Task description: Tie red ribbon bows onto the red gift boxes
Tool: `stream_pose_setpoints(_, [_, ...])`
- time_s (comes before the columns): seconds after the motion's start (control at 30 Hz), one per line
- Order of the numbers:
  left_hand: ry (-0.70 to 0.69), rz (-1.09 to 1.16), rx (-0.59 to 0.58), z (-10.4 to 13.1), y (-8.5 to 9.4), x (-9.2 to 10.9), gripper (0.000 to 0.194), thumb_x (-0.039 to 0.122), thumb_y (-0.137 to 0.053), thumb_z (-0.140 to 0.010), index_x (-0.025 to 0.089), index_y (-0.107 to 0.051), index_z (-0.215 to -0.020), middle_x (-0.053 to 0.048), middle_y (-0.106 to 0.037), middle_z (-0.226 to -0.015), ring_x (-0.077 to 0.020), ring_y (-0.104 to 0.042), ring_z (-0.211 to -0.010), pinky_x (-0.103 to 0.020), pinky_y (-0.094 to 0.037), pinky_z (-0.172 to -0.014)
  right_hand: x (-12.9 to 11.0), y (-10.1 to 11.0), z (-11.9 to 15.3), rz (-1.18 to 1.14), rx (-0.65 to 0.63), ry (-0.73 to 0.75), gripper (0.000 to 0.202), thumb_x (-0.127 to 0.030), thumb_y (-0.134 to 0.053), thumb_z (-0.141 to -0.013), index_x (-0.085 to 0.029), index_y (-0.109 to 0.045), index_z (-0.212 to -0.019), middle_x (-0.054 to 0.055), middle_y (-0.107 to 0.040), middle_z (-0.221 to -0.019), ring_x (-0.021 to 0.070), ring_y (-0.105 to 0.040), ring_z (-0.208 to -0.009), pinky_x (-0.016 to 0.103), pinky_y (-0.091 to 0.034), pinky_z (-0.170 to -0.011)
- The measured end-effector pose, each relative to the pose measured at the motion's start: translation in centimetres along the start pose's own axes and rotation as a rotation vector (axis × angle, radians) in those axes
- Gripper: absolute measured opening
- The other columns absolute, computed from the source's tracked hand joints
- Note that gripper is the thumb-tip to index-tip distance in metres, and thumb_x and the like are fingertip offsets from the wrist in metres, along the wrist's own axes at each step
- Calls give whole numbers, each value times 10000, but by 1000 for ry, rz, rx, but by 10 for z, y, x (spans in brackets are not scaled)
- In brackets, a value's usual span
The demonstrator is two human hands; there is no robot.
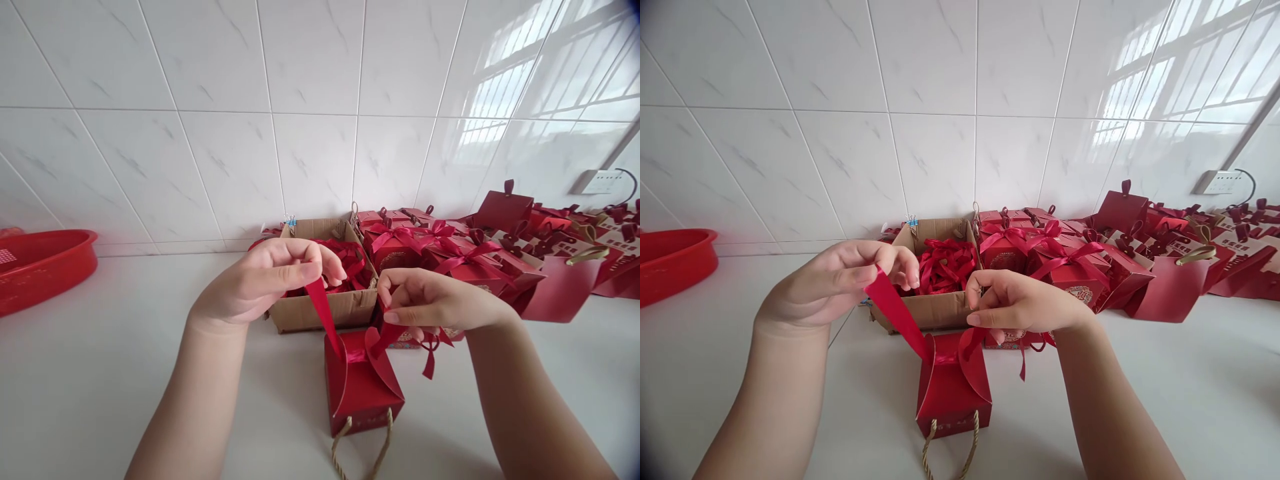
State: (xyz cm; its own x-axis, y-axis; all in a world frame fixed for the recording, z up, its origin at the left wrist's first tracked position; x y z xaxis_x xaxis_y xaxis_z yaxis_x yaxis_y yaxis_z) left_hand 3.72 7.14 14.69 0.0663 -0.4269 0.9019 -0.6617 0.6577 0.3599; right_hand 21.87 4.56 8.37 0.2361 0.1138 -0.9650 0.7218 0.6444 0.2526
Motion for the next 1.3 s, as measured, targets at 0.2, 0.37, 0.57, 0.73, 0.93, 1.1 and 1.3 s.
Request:
stream_pose_setpoints(0.2, [19,153,-55,-1,-4,-4,264,365,-559,-856,159,-611,-699,-59,-674,-783,-169,-591,-751,-312,-464,-752,-6,0,6,-37,-86,129,189,-278,-629,-865,-120,-645,-966,-1,-627,-639,73,-578,-526,170,-479,-492])
stream_pose_setpoints(0.37, [-67,233,-58,-5,-9,0,345,415,-555,-866,151,-726,-725,-61,-685,-702,-166,-605,-680,-309,-490,-744,-13,-4,10,-156,-170,295,231,-236,-523,-935,-88,-693,-982,143,-726,-901,146,-684,-696,257,-555,-630])
stream_pose_setpoints(0.57, [-135,310,44,-7,-9,0,540,528,-385,-920,188,-771,-757,-75,-726,-725,-203,-663,-690,-329,-508,-690,-15,-6,8,-108,-222,426,185,-127,-602,-870,-106,-663,-1042,149,-713,-987,183,-683,-886,306,-552,-760])
stream_pose_setpoints(0.73, [-187,332,-6,-6,-9,5,604,545,-294,-932,202,-784,-852,-84,-745,-805,-230,-687,-746,-361,-521,-732,-17,-3,8,-70,-124,410,77,-121,-683,-797,-122,-666,-872,35,-663,-726,96,-625,-643,178,-502,-576])
stream_pose_setpoints(0.93, [-265,222,-54,-5,-13,10,379,502,-518,-868,227,-769,-936,-67,-744,-927,-226,-672,-906,-331,-517,-831,-23,-1,10,-129,21,420,92,-232,-653,-834,-145,-625,-836,15,-562,-726,84,-512,-568,194,-435,-493])
stream_pose_setpoints(1.1, [-299,133,-43,-5,-15,10,316,479,-601,-820,238,-749,-962,-78,-727,-995,-259,-648,-957,-373,-518,-808,-34,4,12,-97,204,543,16,-213,-642,-841,-199,-637,-845,25,-573,-826,124,-554,-719,260,-486,-642])
stream_pose_setpoints(1.3, [-365,149,-26,-2,-14,14,311,455,-620,-814,229,-735,-995,-77,-708,-1037,-254,-624,-1019,-380,-484,-906,-36,13,20,-220,459,594,30,-256,-664,-834,-231,-649,-842,-13,-595,-742,70,-487,-524,192,-447,-471])
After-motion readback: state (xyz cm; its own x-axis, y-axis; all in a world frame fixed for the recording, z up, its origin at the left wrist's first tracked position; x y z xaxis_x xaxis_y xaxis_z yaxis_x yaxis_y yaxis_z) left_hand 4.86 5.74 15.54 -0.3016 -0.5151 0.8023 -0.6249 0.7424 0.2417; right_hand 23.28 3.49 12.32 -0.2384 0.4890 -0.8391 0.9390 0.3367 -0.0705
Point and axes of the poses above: each hand's wrist, its own z-axis away from the middle knuckle, its own y-axis out of the back of the hand, x = y × z, the point moved 6 cm from there along -z, towards the middle knuckle
